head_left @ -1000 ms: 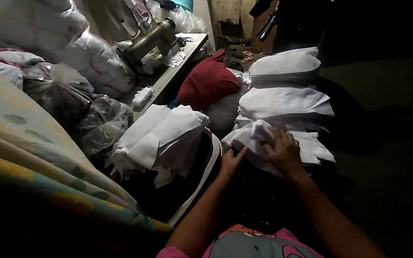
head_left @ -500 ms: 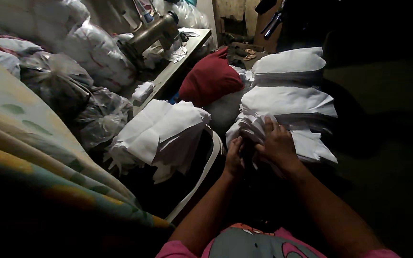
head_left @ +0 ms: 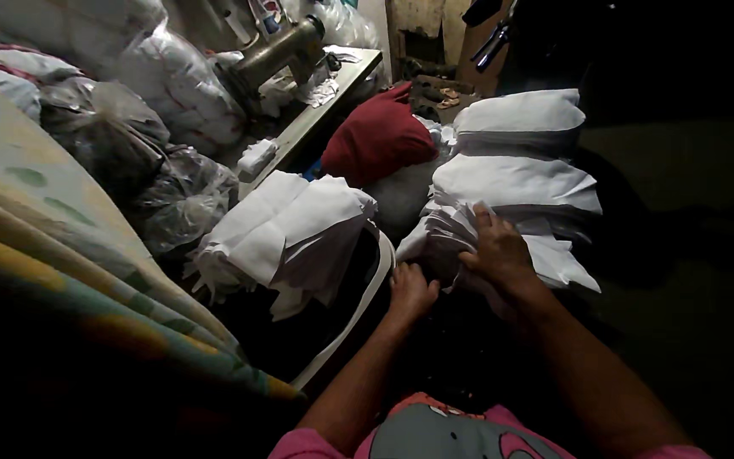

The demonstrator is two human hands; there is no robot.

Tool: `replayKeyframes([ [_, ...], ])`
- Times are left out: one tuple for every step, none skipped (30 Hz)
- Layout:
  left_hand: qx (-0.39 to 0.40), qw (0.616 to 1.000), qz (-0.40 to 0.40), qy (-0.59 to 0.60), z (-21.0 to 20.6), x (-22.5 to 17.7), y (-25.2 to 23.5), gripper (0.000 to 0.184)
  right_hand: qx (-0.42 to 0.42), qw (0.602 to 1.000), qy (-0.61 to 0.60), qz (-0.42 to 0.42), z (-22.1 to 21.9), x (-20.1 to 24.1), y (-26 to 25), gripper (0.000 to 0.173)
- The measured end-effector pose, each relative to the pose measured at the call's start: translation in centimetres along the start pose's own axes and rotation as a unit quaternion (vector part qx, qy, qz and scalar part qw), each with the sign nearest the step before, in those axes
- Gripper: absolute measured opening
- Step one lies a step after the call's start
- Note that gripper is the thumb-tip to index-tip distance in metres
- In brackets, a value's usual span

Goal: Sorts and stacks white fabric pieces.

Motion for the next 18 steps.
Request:
replayKeyframes([
  [0.018, 1.000, 0.016, 0.012, -0.1, 0.3, -0.5, 0.060, -0.001, 1.000, 0.003, 0.003, -0.1, 0.0, 0.0, 0.091],
  [0.036, 0.998, 0.029, 0.037, -0.3, 0.5, -1.1, 0.058, -0.003, 1.000, 0.006, 0.009, -0.2, 0.0, 0.0, 0.090],
  [0.046, 0.995, 0.045, 0.074, -0.6, 0.8, -1.9, 0.053, -0.004, 1.000, 0.010, 0.012, -0.4, 0.0, 0.0, 0.090],
  [0.043, 0.990, 0.062, 0.119, -1.0, 1.1, -2.8, 0.049, -0.004, 1.000, 0.014, 0.013, -0.6, 0.0, -0.1, 0.090],
  [0.030, 0.984, 0.079, 0.160, -1.5, 1.3, -3.8, 0.045, 0.002, 1.000, 0.018, 0.008, -0.7, 0.1, -0.1, 0.090],
  [0.007, 0.978, 0.091, 0.187, -1.8, 1.4, -4.4, 0.041, 0.006, 1.000, 0.023, 0.003, -0.8, 0.1, -0.1, 0.091],
  [-0.021, 0.973, 0.097, 0.209, -1.8, 1.2, -4.7, 0.039, 0.007, 1.000, 0.027, 0.003, -0.9, 0.1, -0.1, 0.091],
  [-0.054, 0.968, 0.096, 0.225, -1.8, 1.0, -4.8, 0.039, 0.008, 1.000, 0.030, 0.003, -1.0, 0.1, -0.1, 0.092],
  [-0.074, 0.967, 0.090, 0.226, -1.6, 0.8, -4.8, 0.039, 0.003, 0.999, 0.033, 0.010, -1.0, 0.0, -0.1, 0.092],
  [-0.077, 0.969, 0.082, 0.218, -1.2, 0.5, -4.8, 0.038, -0.003, 0.999, 0.035, 0.017, -1.1, -0.1, 0.0, 0.092],
  [-0.069, 0.973, 0.072, 0.207, -0.8, 0.3, -4.8, 0.037, -0.009, 0.999, 0.036, 0.024, -1.2, -0.3, 0.0, 0.092],
  [-0.061, 0.977, 0.058, 0.196, -0.3, 0.2, -4.7, 0.035, -0.014, 0.999, 0.033, 0.028, -1.2, -0.3, 0.1, 0.092],
  [-0.061, 0.978, 0.039, 0.195, 0.3, -0.1, -4.6, 0.032, -0.014, 0.999, 0.027, 0.026, -1.0, -0.3, 0.1, 0.091],
  [-0.070, 0.975, 0.019, 0.210, 0.8, -0.2, -4.6, 0.030, -0.013, 0.999, 0.018, 0.023, -0.8, -0.3, 0.1, 0.091],
  [-0.079, 0.968, 0.006, 0.238, 1.2, -0.4, -4.4, 0.029, -0.011, 1.000, 0.009, 0.019, -0.5, -0.3, 0.1, 0.091],
  [-0.089, 0.957, 0.001, 0.277, 1.4, -0.6, -4.5, 0.028, -0.006, 1.000, -0.003, 0.012, -0.1, -0.3, 0.1, 0.091],
  [-0.088, 0.943, 0.010, 0.322, 1.5, -0.9, -4.5, 0.027, 0.002, 1.000, -0.012, 0.004, 0.3, -0.3, 0.0, 0.092],
  [-0.081, 0.930, 0.025, 0.359, 1.6, -1.2, -4.5, 0.025, 0.006, 1.000, -0.018, -0.001, 0.7, -0.3, 0.0, 0.094],
])
Point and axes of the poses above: each hand's wrist, its own y-axis away from the middle knuckle, its own z-axis out of the back of the hand, x = y × z, the point moved 1 cm from there along -y, towards the middle knuckle, and after that the axes turned 15 degrees about -y, right-handed, at the moved point
